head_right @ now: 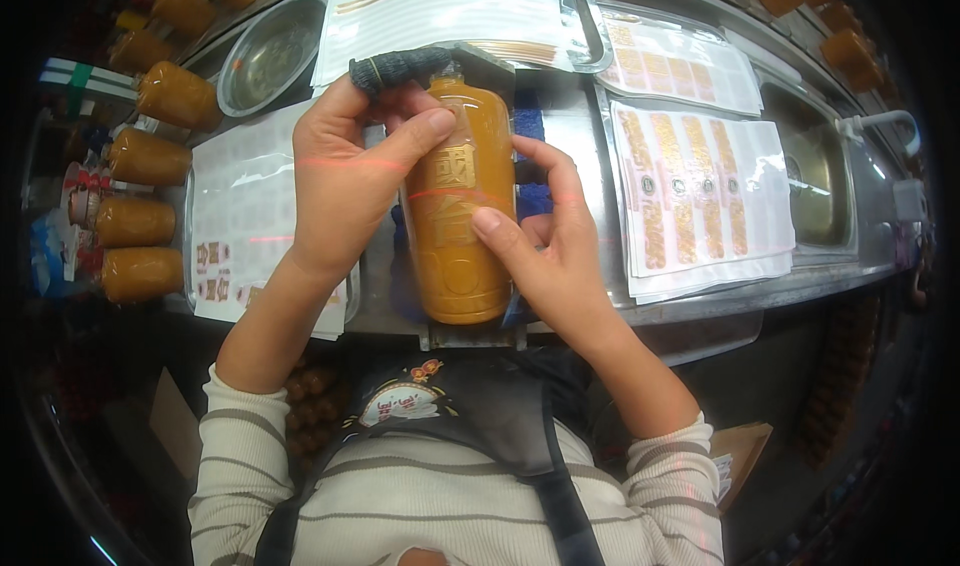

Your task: The person applies adhesive labels to amber-colored bottles. They peel labels from a sheet, align them on the bottle surface, and smooth them down with their fingers. The person repeats this process for multiple bottles, placing finished ones on a nearby tray.

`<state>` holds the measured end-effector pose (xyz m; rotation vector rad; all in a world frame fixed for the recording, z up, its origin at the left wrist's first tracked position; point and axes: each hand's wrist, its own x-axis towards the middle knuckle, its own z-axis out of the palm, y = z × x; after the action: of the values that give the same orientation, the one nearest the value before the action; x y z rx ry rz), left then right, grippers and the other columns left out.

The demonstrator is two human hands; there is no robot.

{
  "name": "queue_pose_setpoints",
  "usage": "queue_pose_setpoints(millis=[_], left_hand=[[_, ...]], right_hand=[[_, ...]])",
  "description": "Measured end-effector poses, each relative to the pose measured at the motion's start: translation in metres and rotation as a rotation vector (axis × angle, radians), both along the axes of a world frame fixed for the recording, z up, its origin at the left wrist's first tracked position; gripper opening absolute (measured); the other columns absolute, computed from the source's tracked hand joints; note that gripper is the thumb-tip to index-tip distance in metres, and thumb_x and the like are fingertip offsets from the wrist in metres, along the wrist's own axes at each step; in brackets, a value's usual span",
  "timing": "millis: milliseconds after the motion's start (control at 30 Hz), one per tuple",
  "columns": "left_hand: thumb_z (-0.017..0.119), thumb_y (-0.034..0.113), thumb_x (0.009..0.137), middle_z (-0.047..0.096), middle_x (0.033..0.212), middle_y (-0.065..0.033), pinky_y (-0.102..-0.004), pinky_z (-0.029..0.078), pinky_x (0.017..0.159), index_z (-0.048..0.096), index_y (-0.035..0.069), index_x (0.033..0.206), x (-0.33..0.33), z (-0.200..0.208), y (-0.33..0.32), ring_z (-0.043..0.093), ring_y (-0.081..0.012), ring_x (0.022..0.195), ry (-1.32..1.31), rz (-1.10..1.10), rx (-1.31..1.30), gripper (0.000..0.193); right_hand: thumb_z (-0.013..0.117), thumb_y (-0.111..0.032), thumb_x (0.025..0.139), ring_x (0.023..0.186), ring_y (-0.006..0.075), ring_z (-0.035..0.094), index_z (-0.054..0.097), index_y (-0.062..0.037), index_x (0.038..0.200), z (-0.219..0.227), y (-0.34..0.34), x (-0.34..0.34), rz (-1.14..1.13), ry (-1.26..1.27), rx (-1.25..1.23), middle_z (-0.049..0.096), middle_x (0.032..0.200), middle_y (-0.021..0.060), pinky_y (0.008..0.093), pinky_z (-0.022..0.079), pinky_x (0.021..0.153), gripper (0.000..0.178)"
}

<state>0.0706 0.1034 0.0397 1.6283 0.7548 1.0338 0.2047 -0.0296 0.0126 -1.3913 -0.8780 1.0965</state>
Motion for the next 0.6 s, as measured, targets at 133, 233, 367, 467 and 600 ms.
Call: queue_pose_setpoints(millis=[133,233,367,467,600], left_hand=[[0.076,0.0,0.08,0.066,0.084,0.0023,-0.021,0.045,0.065,0.069,0.003,0.096,0.001,0.0,0.002,0.05,-0.004,0.069,0.016,0.035,0.064,0.017],[0.076,0.001,0.082,0.067,0.085,0.0027,-0.0211,0.046,0.067,0.07,0.003,0.097,-0.002,0.0,0.008,0.052,-0.004,0.071,0.02,0.036,0.043,0.017],[0.075,0.005,0.088,0.068,0.099,-0.0017,-0.0246,0.051,0.083,0.068,0.001,0.11,-0.01,-0.004,0.012,0.06,-0.0078,0.088,-0.113,0.088,-0.202,0.024],[0.074,0.007,0.09,0.064,0.118,-0.0097,-0.029,0.048,0.1,0.061,-0.002,0.123,-0.019,-0.005,-0.008,0.059,-0.0146,0.112,-0.152,0.106,-0.393,0.037],[0.07,0.005,0.092,0.048,0.147,-0.0176,-0.0365,0.041,0.113,0.04,-0.004,0.146,-0.026,-0.003,-0.031,0.046,-0.0237,0.138,-0.261,-0.152,-0.548,0.062]], right_hand=[[0.071,-0.022,0.092,0.07,0.004,0.062,0.038,-0.002,0.145,0.001,0.002,-0.002,-0.006,0.031,-0.004,0.066,0.105,0.0105,0.0163,0.046,0.059,0.065],[0.071,-0.022,0.092,0.069,0.0039,0.062,0.038,-0.0021,0.145,0.0,0.001,-0.001,-0.002,0.014,-0.013,0.066,0.105,0.0105,0.0162,0.046,0.058,0.066],[0.07,-0.022,0.093,0.076,0.007,0.065,0.038,-0.0021,0.144,0.003,0.001,0.001,-0.004,0.035,-0.037,0.067,0.106,0.0122,0.0186,0.05,0.066,0.063],[0.068,-0.021,0.095,0.082,0.0097,0.068,0.038,-0.001,0.143,0.005,0.006,0.001,-0.04,0.167,-0.027,0.067,0.108,0.0138,0.021,0.052,0.072,0.061],[0.071,-0.022,0.094,0.081,0.0109,0.069,0.041,0.002,0.137,0.007,0.02,0.001,-0.073,0.168,-0.033,0.067,0.109,0.0158,0.0222,0.054,0.072,0.057]])
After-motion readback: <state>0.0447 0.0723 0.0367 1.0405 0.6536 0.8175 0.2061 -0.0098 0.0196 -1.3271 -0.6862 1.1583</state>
